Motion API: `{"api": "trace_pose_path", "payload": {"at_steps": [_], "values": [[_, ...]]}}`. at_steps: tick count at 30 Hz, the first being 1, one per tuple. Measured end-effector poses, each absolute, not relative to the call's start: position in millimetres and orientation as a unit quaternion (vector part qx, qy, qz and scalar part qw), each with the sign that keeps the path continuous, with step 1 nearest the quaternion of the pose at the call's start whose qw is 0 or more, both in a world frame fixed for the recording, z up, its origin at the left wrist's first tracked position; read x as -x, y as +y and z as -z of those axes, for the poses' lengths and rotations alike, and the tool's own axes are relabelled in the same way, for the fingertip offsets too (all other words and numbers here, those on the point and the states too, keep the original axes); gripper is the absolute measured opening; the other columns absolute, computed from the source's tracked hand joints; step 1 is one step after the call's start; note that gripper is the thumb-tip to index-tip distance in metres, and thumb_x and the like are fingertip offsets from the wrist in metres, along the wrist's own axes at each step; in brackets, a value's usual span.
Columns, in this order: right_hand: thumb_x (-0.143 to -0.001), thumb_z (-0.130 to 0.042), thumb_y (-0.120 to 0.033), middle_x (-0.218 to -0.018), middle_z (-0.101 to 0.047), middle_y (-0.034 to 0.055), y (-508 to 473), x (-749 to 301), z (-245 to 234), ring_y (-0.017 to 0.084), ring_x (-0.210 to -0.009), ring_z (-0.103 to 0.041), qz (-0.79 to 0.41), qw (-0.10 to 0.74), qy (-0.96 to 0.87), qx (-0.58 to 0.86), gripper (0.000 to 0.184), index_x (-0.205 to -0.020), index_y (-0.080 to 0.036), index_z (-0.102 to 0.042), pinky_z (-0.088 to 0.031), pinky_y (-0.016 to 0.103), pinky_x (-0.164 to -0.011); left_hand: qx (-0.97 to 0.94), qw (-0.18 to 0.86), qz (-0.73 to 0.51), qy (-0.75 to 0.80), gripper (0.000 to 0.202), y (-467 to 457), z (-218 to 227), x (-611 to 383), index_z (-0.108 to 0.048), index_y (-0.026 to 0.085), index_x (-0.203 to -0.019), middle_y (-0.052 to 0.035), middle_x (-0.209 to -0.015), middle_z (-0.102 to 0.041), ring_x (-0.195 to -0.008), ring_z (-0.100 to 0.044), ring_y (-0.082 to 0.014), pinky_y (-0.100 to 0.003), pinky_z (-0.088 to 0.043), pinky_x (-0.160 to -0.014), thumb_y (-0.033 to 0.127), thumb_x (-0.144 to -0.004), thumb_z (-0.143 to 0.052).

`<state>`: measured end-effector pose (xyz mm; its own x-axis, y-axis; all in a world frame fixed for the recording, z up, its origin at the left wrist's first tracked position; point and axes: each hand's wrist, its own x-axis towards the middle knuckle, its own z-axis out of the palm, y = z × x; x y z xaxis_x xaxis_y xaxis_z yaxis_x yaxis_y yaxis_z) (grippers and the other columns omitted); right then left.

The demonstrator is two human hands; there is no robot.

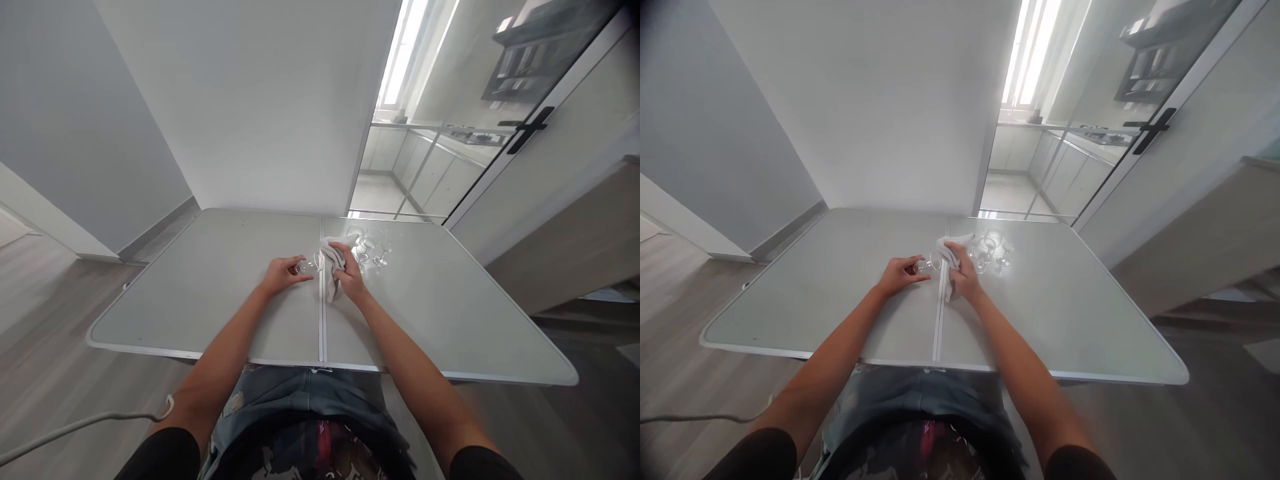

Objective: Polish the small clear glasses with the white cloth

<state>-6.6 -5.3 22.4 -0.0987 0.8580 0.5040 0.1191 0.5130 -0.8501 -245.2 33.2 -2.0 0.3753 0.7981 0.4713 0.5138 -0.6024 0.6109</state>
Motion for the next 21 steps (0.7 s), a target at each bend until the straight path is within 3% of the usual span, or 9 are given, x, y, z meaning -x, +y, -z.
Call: {"api": "trace_pose_path", "payload": {"at_steps": [2, 5, 10, 16, 19, 21], "values": [[-0.065, -0.049, -0.016, -0.130, -0.058, 0.0054, -8, 13, -25, 0.026, -0.117, -0.053, -0.377, 0.545, -0.660, 0.354, 0.069, -0.134, -0.023, -0.052, -0.042, 0.041, -0.106, -0.800, 0.260, -0.393, 0.370, 0.062, 30, 0, 241, -0.074, 0.016, -0.107, 0.0018, -0.065, -0.061, -0.056, -0.050, -0.0093, -0.022, -0.042, -0.058, 0.066, -0.070, -0.078], [-0.066, -0.046, -0.021, -0.126, -0.061, 0.0061, -13, 25, -25, 0.027, -0.112, -0.058, -0.498, 0.515, -0.627, 0.307, 0.075, -0.141, -0.023, -0.047, -0.048, 0.040, -0.097, -0.786, 0.360, -0.375, 0.334, 0.056, 27, 0, 232, -0.071, 0.013, -0.092, 0.0010, -0.061, -0.058, -0.050, -0.047, -0.0086, -0.022, -0.040, -0.051, 0.068, -0.081, -0.066], [-0.073, -0.043, -0.032, -0.125, -0.064, 0.0096, -16, 30, -28, 0.028, -0.103, -0.063, -0.582, 0.531, -0.556, 0.265, 0.079, -0.151, -0.021, -0.039, -0.054, 0.041, -0.086, -0.747, 0.490, -0.336, 0.298, 0.070, 23, -3, 224, -0.063, 0.014, -0.087, -0.0010, -0.056, -0.058, -0.042, -0.047, -0.0100, -0.024, -0.039, -0.046, 0.078, -0.089, -0.037], [-0.087, -0.038, -0.040, -0.116, -0.068, 0.0104, -11, 24, -26, 0.027, -0.101, -0.065, -0.557, 0.523, -0.568, 0.307, 0.066, -0.151, -0.019, -0.042, -0.054, 0.041, -0.087, -0.735, 0.569, -0.256, 0.265, 0.068, 19, -12, 220, -0.056, 0.015, -0.071, -0.0045, -0.058, -0.059, -0.045, -0.051, -0.0106, -0.025, -0.040, -0.048, 0.072, -0.095, -0.029], [-0.091, -0.039, -0.034, -0.134, -0.062, 0.0075, -11, 27, -19, 0.026, -0.117, -0.060, -0.476, 0.529, -0.621, 0.329, 0.059, -0.149, -0.022, -0.044, -0.050, 0.041, -0.101, -0.703, 0.549, -0.336, 0.303, 0.062, 23, -8, 217, -0.053, 0.016, -0.073, 0.0009, -0.054, -0.050, -0.044, -0.046, -0.0097, -0.024, -0.037, -0.045, 0.072, -0.093, -0.035], [-0.094, -0.039, -0.031, -0.149, -0.051, 0.0058, -11, 28, -15, 0.026, -0.134, -0.050, -0.382, 0.519, -0.685, 0.340, 0.057, -0.150, -0.023, -0.042, -0.041, 0.042, -0.114, -0.687, 0.531, -0.371, 0.330, 0.059, 25, -5, 216, -0.052, 0.017, -0.077, 0.0032, -0.054, -0.047, -0.044, -0.044, -0.0097, -0.023, -0.035, -0.044, 0.072, -0.092, -0.038]]}}
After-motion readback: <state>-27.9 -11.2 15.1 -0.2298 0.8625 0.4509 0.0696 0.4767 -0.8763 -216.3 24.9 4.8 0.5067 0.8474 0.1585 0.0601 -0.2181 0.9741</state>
